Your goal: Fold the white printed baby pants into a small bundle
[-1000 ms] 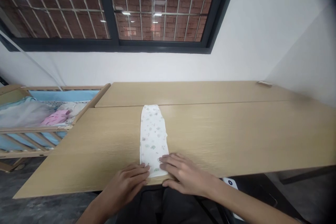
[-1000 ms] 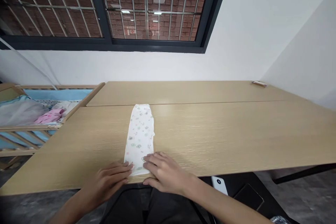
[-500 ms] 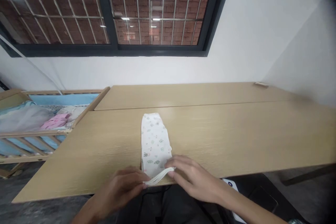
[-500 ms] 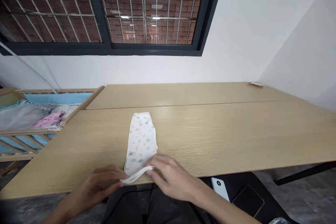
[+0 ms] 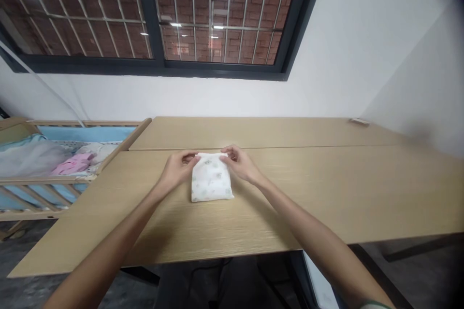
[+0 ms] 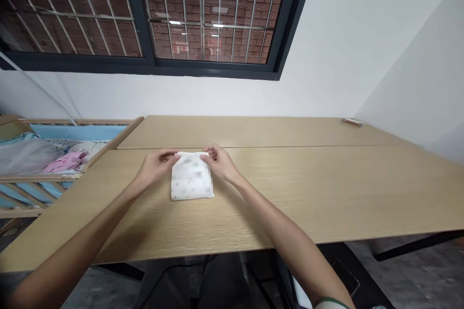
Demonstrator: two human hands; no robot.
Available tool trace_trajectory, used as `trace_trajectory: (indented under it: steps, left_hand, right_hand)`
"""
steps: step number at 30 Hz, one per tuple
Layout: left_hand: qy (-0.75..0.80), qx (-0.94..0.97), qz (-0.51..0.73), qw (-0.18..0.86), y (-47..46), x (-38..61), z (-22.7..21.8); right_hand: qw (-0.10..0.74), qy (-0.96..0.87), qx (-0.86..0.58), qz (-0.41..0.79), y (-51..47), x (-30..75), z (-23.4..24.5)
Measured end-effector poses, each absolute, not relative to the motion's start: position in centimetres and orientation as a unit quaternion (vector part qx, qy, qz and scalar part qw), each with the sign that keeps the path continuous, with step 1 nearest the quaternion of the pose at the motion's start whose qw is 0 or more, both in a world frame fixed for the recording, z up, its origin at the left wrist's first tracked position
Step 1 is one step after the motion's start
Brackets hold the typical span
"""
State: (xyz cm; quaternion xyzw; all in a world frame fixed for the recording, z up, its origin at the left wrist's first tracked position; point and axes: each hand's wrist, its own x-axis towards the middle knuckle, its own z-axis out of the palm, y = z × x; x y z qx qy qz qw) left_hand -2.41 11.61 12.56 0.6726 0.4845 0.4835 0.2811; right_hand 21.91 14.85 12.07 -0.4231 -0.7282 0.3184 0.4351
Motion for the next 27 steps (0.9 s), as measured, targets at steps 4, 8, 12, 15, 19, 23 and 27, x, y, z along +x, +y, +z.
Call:
trace_trajectory:
  steps: [4,8,12,15,19,23,27]
  left_hand:
    - [0.531,0.661,0.466,0.252,15.8,-1.6,10.9]
    - [0.56,0.656,0.443,0.244,18.4,-0.8,8.3]
    - [0.596,0.651,0.415,0.222,19.9,-0.4,6.3]
    - [0.614,0.654,0.397,0.195,19.9,-0.2,6.1]
    - [0.622,0.666,0.391,0.127,16.9,-0.1,7.0]
    - [0.579,0.763,0.286,0.03,10.1,0.7,6.5]
    - [0.559,0.806,0.188,-0.047,4.1,2.0,4.3]
  right_hand:
    - [0.436,-0.701,-0.455,0.334,19.9,21.0,8.9]
    - [0.422,-0.693,-0.498,0.304,22.9,19.9,5.8]
    - [0.399,-0.697,-0.522,0.287,23.8,19.2,4.1]
    - [0.395,-0.699,-0.526,0.282,23.9,19.1,3.8]
    - [0.41,-0.704,-0.525,0.246,23.4,19.6,4.7]
    - [0.436,-0.769,-0.445,0.14,20.8,19.3,7.0]
    - [0.322,-0.882,-0.304,0.163,16.0,17.3,9.4]
